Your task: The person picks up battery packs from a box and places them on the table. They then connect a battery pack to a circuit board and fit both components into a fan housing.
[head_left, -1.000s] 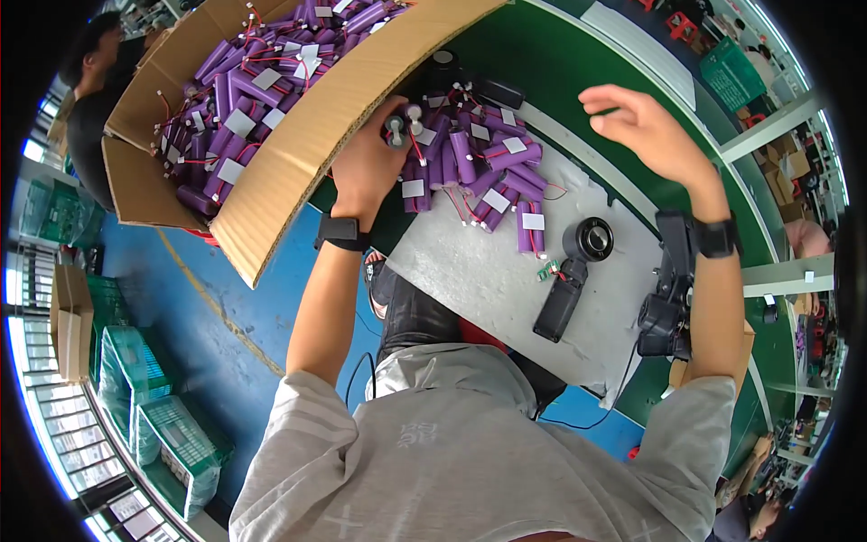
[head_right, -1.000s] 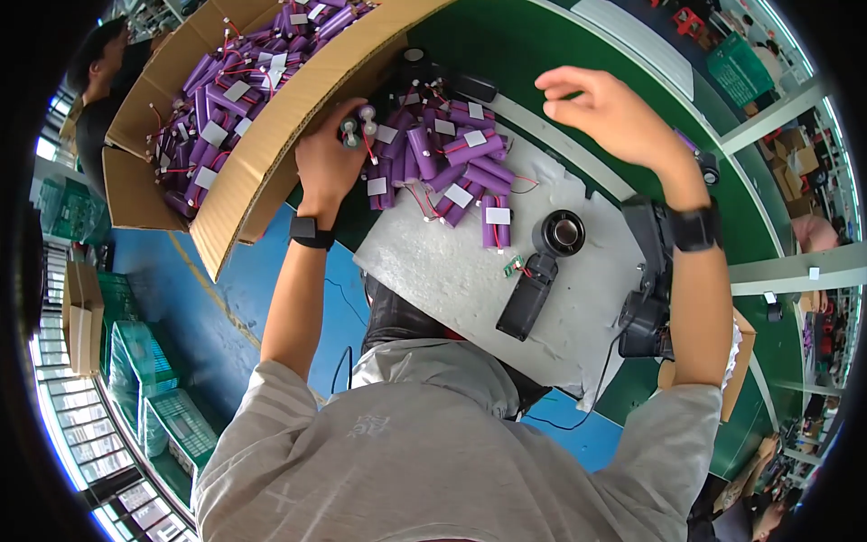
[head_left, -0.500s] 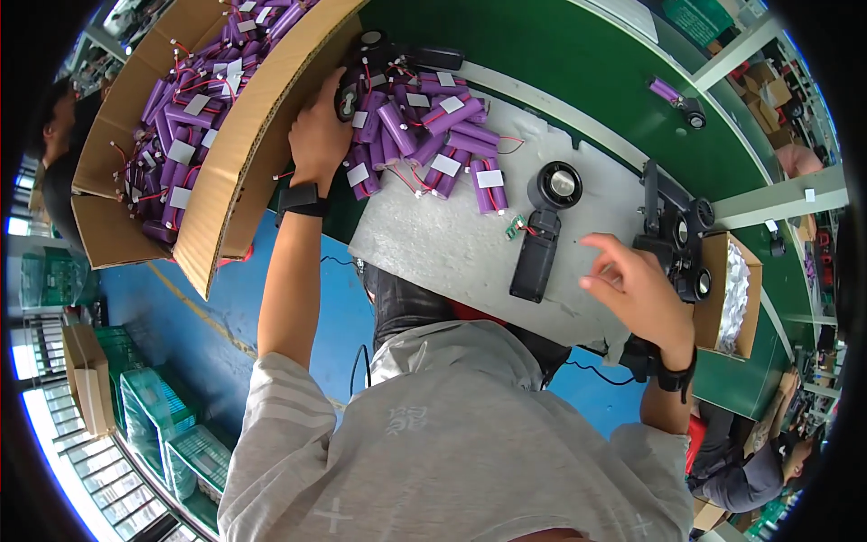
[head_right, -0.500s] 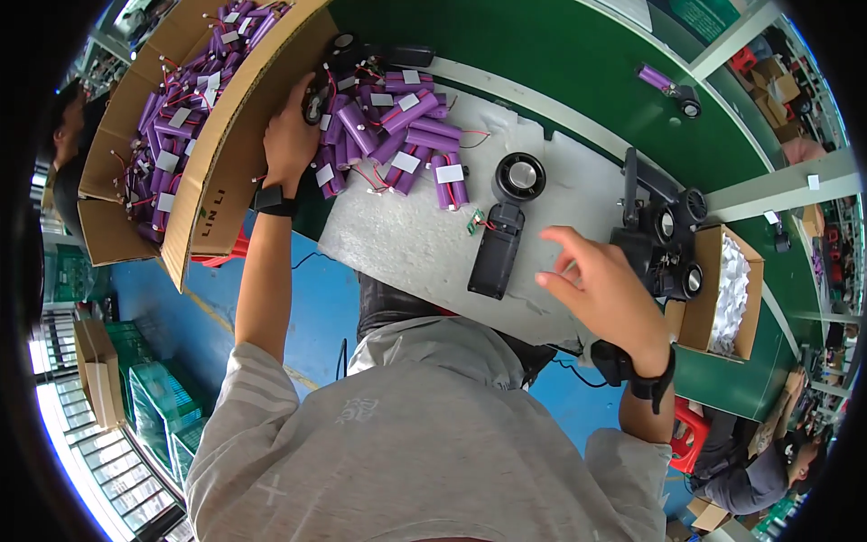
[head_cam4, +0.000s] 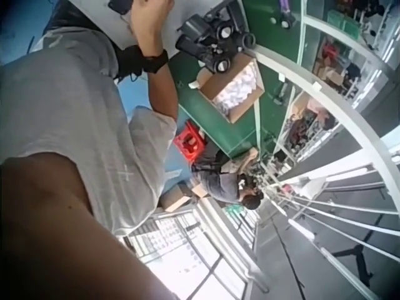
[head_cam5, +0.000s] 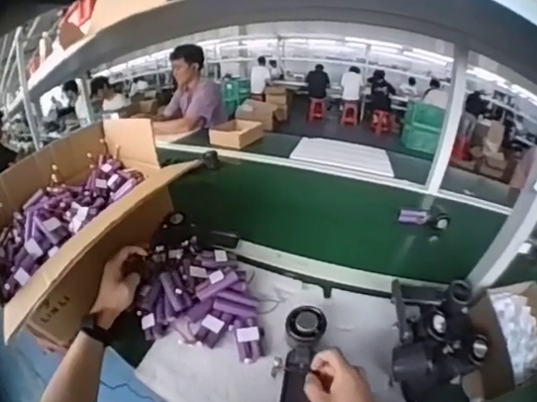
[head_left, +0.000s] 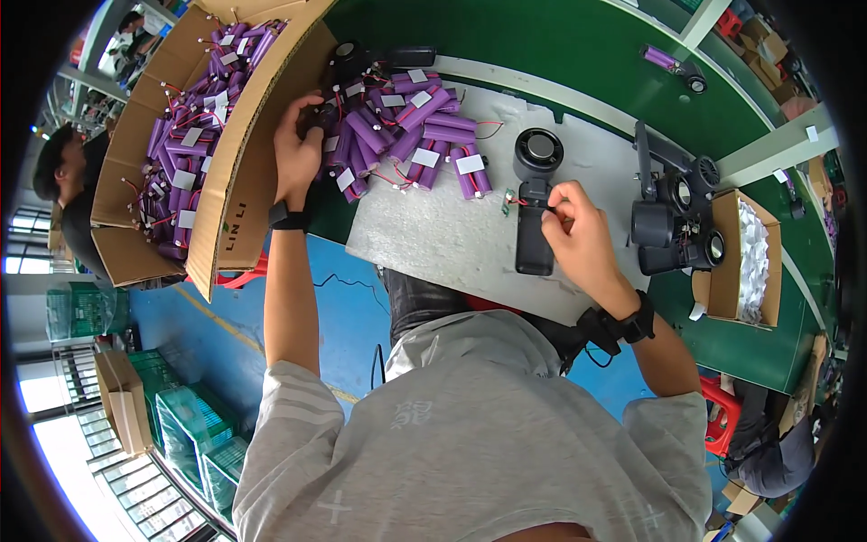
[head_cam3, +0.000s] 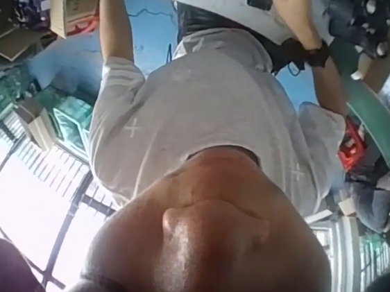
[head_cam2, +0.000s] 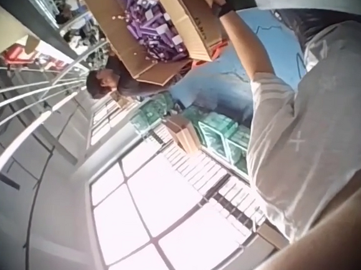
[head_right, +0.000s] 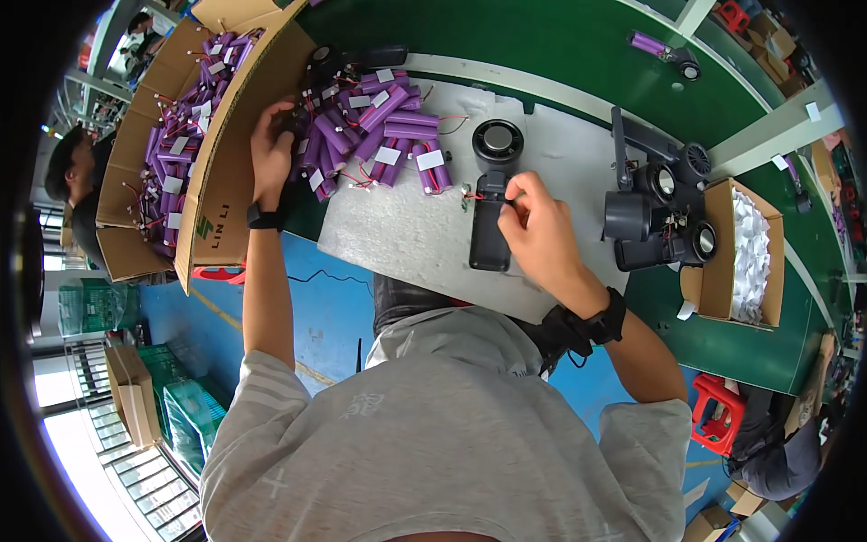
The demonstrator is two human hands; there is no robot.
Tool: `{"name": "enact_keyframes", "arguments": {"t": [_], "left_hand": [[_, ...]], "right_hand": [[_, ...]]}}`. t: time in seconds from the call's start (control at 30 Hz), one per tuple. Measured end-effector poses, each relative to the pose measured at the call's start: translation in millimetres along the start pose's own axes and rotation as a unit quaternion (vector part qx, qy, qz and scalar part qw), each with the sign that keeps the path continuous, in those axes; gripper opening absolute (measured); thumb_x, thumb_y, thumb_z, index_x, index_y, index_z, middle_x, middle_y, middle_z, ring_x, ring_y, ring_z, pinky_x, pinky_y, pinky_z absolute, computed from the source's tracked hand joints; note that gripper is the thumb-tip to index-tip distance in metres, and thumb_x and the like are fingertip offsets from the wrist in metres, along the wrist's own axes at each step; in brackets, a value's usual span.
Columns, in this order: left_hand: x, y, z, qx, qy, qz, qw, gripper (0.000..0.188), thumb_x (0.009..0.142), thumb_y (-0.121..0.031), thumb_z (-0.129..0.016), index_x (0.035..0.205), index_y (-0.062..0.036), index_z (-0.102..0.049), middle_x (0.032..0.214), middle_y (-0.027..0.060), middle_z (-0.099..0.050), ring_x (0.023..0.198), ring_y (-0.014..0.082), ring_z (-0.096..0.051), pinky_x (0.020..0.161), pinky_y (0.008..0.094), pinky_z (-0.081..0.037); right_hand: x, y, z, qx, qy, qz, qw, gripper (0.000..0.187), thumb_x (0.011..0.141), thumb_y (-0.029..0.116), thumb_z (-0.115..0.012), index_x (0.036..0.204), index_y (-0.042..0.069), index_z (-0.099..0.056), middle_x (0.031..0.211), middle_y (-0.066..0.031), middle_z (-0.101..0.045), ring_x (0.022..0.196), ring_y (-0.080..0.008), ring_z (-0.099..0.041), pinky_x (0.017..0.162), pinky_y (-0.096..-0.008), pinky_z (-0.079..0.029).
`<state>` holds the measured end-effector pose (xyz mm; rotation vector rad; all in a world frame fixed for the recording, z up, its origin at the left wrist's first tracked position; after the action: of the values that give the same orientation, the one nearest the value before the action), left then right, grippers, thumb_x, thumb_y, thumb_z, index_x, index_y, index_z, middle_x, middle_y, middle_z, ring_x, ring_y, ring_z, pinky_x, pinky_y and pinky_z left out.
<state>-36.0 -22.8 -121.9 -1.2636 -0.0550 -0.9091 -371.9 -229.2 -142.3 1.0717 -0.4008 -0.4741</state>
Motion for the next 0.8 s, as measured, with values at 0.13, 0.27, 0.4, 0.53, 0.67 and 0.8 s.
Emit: {"name": "enact_keyframes", "arguments": {"t": [0.13, 0.27, 0.4, 0.53, 0.67, 0.8], "left_hand": [[-3.0, -14.0, 1.6, 0.162, -0.072, -0.054, 0.983, 0.025, 0.082, 0.003, -0.053, 0.104, -0.0008, -0.062, 0.115, 0.0099, -0.063, 0.095, 0.0185, -0.061, 0.087, 0.0286, -0.047], [-11.5, -28.8, 12.1, 0.072, -0.163, -0.036, 0.983, 0.016, 0.084, 0.001, -0.054, 0.097, 0.0003, -0.064, 0.107, 0.0106, -0.065, 0.092, 0.0192, -0.062, 0.085, 0.0274, -0.048], [-30.5, -78.6, -3.6, 0.12, -0.18, -0.105, 0.971, 0.014, 0.086, 0.0, -0.056, 0.098, 0.0004, -0.065, 0.102, 0.011, -0.065, 0.09, 0.0167, -0.062, 0.078, 0.0263, -0.049], [-75.8, -118.6, -72.7, 0.11, 0.024, 0.066, 0.991, 0.019, 0.083, -0.004, -0.064, 0.101, 0.0001, -0.066, 0.076, 0.0056, -0.066, 0.064, 0.0099, -0.06, 0.056, 0.0274, -0.046], [-98.2, -141.2, -128.3, 0.135, 0.168, 0.182, 0.959, 0.028, 0.081, -0.012, -0.072, 0.106, -0.0005, -0.067, 0.069, 0.0047, -0.066, 0.055, 0.0114, -0.06, 0.051, 0.0279, -0.046], [-96.3, -132.5, -144.2, 0.16, 0.169, 0.121, 0.965, 0.025, 0.083, -0.015, -0.073, 0.103, 0.0003, -0.069, 0.072, 0.0064, -0.067, 0.055, 0.0127, -0.061, 0.051, 0.0268, -0.046]], "right_hand": [[0.5, -2.7, 9.0, 0.005, -0.019, 0.016, 1.0, 0.013, 0.087, -0.002, -0.057, 0.093, 0.002, -0.046, 0.059, -0.0046, -0.049, 0.051, -0.006, -0.042, 0.047, -0.0253, -0.033], [4.8, -6.7, 9.0, -0.033, -0.023, 0.063, 0.997, 0.012, 0.087, -0.001, -0.057, 0.092, 0.003, -0.047, 0.056, -0.0034, -0.048, 0.049, -0.0058, -0.039, 0.047, -0.0251, -0.031], [2.8, -8.4, 10.5, -0.034, 0.001, 0.042, 0.999, 0.012, 0.087, 0.0, -0.059, 0.092, 0.002, -0.048, 0.053, -0.0022, -0.045, 0.047, -0.0059, -0.037, 0.046, -0.0249, -0.029], [2.5, -13.6, 7.8, -0.019, -0.008, 0.062, 0.998, 0.014, 0.087, 0.001, -0.062, 0.093, 0.002, -0.049, 0.051, -0.0018, -0.043, 0.046, -0.0062, -0.036, 0.046, -0.0253, -0.028], [2.1, -8.8, 9.5, -0.006, 0.015, 0.061, 0.998, 0.016, 0.086, 0.002, -0.063, 0.094, 0.002, -0.05, 0.051, -0.0019, -0.043, 0.047, -0.0061, -0.036, 0.046, -0.0255, -0.027], [-0.2, -8.6, 8.8, 0.016, 0.016, 0.067, 0.997, 0.017, 0.086, 0.001, -0.064, 0.096, 0.002, -0.051, 0.05, -0.0012, -0.042, 0.046, -0.0064, -0.036, 0.047, -0.025, -0.027]]}}
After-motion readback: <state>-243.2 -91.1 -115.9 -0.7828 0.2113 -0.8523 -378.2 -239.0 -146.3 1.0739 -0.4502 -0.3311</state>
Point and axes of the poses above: each hand's wrist, its own x-axis towards the middle knuckle, its own z-axis out of the back of the hand, y = z × x, the point moved 6 cm from there along x, towards the middle knuckle
